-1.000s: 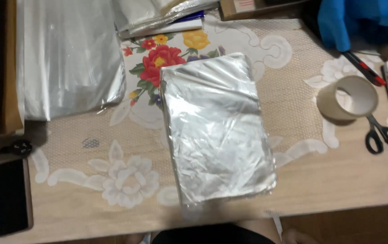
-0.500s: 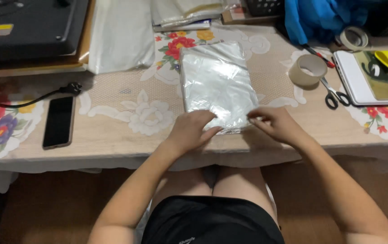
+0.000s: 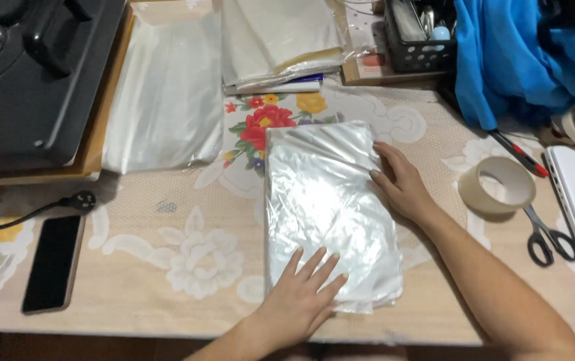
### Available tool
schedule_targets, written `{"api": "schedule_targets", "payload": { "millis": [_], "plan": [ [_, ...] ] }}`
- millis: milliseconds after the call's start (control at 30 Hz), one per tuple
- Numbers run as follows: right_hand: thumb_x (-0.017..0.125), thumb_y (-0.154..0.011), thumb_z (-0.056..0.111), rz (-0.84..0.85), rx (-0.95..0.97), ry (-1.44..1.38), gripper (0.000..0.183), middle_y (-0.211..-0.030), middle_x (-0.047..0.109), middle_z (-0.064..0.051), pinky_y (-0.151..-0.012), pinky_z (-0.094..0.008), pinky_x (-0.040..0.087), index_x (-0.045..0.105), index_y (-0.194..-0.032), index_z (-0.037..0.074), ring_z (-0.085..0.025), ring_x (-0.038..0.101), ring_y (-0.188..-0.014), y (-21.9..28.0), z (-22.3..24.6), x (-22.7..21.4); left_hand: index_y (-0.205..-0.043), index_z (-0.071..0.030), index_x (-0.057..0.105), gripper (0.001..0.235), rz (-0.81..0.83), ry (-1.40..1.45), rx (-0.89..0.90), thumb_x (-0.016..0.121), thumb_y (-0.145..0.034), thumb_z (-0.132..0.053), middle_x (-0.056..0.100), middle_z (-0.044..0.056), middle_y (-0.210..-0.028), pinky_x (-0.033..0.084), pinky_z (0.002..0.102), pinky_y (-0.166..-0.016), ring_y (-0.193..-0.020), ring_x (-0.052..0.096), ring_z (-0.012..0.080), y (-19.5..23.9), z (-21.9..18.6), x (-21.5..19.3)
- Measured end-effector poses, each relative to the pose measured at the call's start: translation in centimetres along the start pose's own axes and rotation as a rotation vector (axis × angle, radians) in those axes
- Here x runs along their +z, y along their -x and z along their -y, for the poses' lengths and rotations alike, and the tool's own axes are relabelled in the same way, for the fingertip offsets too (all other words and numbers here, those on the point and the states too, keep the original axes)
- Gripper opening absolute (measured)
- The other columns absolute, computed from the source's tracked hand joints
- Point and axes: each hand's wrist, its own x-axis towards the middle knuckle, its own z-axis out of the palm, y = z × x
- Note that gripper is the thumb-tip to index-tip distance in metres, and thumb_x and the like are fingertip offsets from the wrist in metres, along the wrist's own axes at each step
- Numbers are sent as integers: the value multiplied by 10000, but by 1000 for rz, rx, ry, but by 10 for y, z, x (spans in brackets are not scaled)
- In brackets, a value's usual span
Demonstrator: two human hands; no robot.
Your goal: The person separates and unfolds plastic bags from a stack on a table.
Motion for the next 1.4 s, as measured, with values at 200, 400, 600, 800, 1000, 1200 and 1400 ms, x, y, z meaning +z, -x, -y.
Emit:
{"api": "schedule_targets", "payload": {
  "millis": [200,400,600,800,1000,1200,1400],
  "plan": [
    [593,-943,327,-51,152,-124,541,-1470,532,-137,-1086,-455,425,491,-1423,99,-315,527,-1323,12,11,-12,-1077,87,666,234,-404,489,-5,509,-904,82,723,223,-1053,581,451,-895,-981,718,366,-8,0,-28],
    [653,-952,182,-89,-31,-93,289,-1392,610,-143,-1185,-543,324,674,-1228,99,-375,425,-1445,18,12,-4,-1002,8,763,162,-816,974,-809,698,-854,8,804,162,-926,696,280,-745,-832,798,226,33,15,-45],
    [617,-962,224,57,-54,82,364,-1332,657,-120,-1149,-531,362,664,-1286,67,-354,452,-1410,9,40,-3,-980,31,673,103,-1031,984,-1225,697,-902,-32,753,197,-831,638,309,-649,-745,755,228,107,32,-51],
    [692,-922,193,42,-469,481,224,-1146,727,-112,-1080,-489,468,736,-1107,76,-385,598,-1230,-41,88,30,-1074,-10,649,206,-833,893,-1512,600,-879,32,728,189,-703,542,294,-488,-532,666,223,146,30,-61],
    [622,-930,229,226,-448,469,360,-1349,632,-122,-1111,-528,387,663,-1273,127,-351,530,-1286,-131,104,69,-1473,-114,370,650,-105,-258,-1456,617,-909,-323,715,143,-806,527,536,-506,-682,699,411,158,48,-66],
    [604,-982,218,276,108,227,409,-1323,655,-154,-1035,-541,430,627,-1377,116,-412,588,-1239,-142,57,21,-1244,-50,661,334,-297,-84,-701,604,-930,-148,684,164,-1073,520,471,-904,-1106,638,359,50,100,-124],
    [617,-981,194,232,238,120,390,-1293,679,-155,-1067,-533,417,641,-1361,108,-406,581,-1252,-101,24,-12,-1346,-87,590,414,-118,156,-452,498,-945,-137,633,151,-1272,464,482,-993,-1203,590,363,-76,283,-12]
  ]
}}
